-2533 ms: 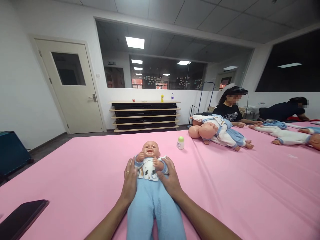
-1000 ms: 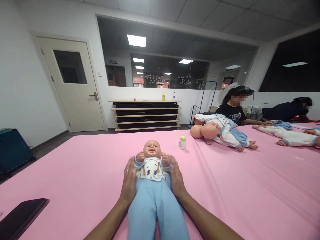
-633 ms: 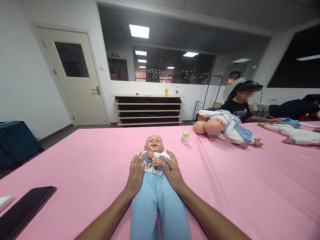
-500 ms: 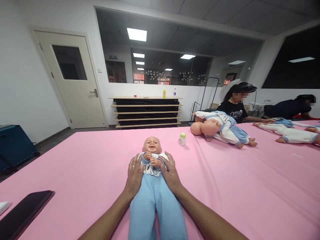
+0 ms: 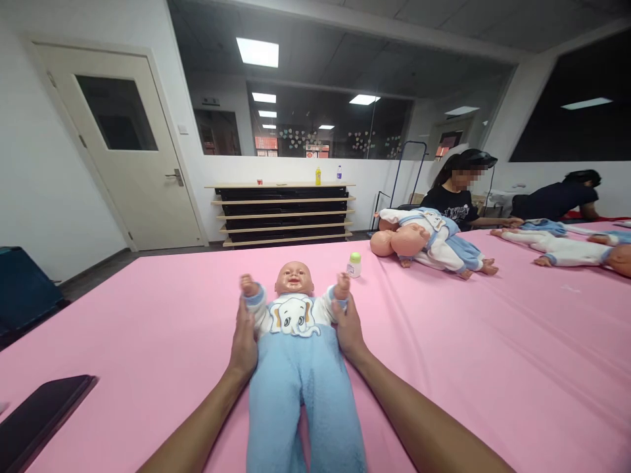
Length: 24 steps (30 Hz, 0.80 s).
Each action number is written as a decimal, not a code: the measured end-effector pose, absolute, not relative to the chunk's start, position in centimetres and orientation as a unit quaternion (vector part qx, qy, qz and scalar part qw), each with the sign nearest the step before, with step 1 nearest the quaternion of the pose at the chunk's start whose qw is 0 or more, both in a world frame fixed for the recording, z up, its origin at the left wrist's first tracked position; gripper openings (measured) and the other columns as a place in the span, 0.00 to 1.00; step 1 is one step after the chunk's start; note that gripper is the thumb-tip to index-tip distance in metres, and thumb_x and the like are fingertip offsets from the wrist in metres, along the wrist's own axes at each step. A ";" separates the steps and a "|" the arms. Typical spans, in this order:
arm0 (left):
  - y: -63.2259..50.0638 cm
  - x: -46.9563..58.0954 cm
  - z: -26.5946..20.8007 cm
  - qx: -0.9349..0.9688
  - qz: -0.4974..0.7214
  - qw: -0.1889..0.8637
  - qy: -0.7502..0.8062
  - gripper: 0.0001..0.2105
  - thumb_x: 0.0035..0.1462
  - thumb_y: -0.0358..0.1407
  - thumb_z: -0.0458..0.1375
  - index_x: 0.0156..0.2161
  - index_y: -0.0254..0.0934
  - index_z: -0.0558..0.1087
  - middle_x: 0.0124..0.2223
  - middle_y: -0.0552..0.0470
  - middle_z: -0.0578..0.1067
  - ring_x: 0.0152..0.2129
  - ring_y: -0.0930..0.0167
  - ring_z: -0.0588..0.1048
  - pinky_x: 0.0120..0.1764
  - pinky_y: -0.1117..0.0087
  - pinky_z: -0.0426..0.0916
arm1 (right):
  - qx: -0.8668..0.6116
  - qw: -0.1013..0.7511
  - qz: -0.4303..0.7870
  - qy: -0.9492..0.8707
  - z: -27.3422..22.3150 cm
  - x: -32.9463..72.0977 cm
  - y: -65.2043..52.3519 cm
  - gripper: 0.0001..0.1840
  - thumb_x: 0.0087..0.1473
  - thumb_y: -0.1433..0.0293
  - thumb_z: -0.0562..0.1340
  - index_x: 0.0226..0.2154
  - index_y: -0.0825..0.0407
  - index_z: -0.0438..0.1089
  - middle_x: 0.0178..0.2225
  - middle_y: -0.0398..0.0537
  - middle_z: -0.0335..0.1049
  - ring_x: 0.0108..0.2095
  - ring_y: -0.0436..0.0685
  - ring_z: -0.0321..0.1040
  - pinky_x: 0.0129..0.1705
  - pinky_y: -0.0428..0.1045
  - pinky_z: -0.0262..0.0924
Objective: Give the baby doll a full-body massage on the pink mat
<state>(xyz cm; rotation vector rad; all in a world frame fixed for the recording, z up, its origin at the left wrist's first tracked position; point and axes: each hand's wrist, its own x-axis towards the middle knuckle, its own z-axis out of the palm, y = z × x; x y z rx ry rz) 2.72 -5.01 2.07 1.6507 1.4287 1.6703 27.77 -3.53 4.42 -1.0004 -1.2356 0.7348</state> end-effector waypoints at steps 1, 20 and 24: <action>-5.2 3.0 2.1 0.604 0.582 0.198 0.507 0.28 0.67 0.47 0.38 0.69 0.44 0.46 0.70 0.50 0.50 0.67 0.66 0.48 0.66 0.60 0.45 | -0.415 0.618 0.313 -0.590 4.5 27.4 -3.9 0.33 0.57 0.52 0.58 0.61 0.47 0.58 0.60 0.50 0.62 0.62 0.61 0.56 0.63 0.59 0.50; -4.8 2.8 2.7 0.528 0.610 0.169 0.566 0.28 0.57 0.45 0.57 0.59 0.36 0.60 0.53 0.44 0.69 0.48 0.64 0.70 0.53 0.60 0.65 | -0.476 0.625 0.196 -0.587 4.1 26.7 -4.3 0.28 0.56 0.55 0.60 0.56 0.51 0.62 0.55 0.53 0.65 0.57 0.59 0.60 0.61 0.56 0.53; -3.6 -0.8 1.7 0.378 0.706 0.148 0.580 0.22 0.58 0.43 0.54 0.54 0.33 0.59 0.52 0.44 0.68 0.46 0.69 0.70 0.52 0.65 0.66 | -0.557 0.718 0.167 -0.383 2.9 30.1 -1.5 0.29 0.58 0.58 0.56 0.57 0.57 0.58 0.59 0.60 0.60 0.60 0.60 0.57 0.62 0.57 0.51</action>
